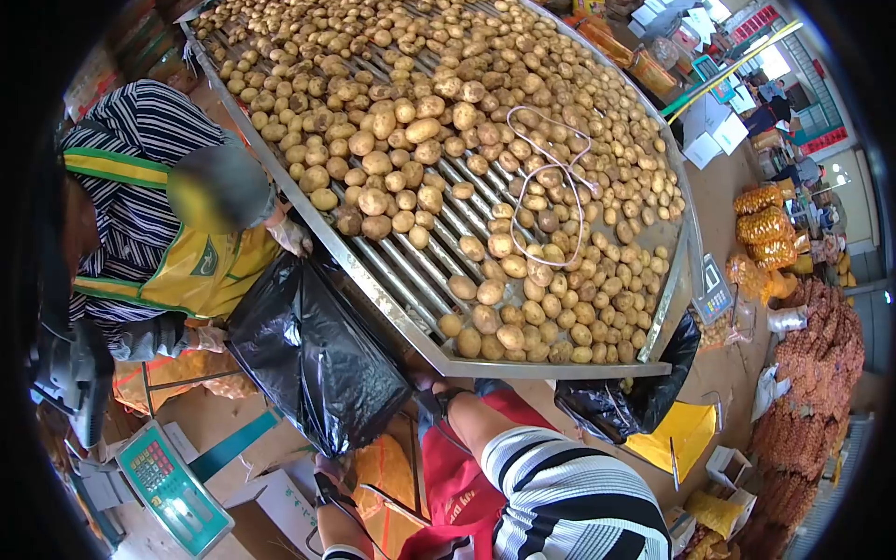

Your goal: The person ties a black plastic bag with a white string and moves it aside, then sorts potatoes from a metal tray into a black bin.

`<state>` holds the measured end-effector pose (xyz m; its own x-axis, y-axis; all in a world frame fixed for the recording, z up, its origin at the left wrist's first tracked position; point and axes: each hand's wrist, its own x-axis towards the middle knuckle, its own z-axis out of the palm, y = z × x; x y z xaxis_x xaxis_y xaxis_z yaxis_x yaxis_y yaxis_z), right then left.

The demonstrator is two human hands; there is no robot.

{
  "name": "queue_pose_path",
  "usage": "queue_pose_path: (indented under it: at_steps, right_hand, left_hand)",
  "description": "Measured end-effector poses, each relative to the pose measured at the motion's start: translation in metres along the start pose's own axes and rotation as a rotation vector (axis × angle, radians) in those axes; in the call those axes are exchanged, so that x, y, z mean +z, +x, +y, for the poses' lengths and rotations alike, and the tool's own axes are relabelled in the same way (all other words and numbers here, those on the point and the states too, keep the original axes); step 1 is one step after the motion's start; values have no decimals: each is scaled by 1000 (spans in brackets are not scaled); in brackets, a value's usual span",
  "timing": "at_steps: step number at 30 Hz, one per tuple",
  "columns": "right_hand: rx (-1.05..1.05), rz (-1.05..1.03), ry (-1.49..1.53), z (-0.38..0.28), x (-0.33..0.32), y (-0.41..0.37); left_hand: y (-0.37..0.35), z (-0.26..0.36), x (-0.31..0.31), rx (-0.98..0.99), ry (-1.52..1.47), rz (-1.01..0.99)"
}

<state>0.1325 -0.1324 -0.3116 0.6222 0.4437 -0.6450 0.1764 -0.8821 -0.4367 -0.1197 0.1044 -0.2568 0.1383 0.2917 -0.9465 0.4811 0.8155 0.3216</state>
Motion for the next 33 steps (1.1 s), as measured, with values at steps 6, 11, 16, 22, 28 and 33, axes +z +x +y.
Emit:
queue_pose_path:
  at_steps: [6,11,16,22,28,33]
  right_hand:
    - [89,7,129,6,-6,-5]
    - [135,-53,315,23,-11,0]
    - [53,-186,365,2,-43,-35]
    - [-516,-153,419,-46,-125,-158]
    - [-654,802,100,-43,-319,-185]
    - [-210,912,-250,63,-392,-117]
  left_hand:
    - [69,-30,-27,-227,-439,-21]
    - [51,-59,-17,-13,-308,-99]
    - [3,-46,1,-18,-728,-127]
    - [45,-58,-46,119,-460,-246]
    - [-14,-28,-20,329,97,193]
    - [-89,-20,59,391,593,478]
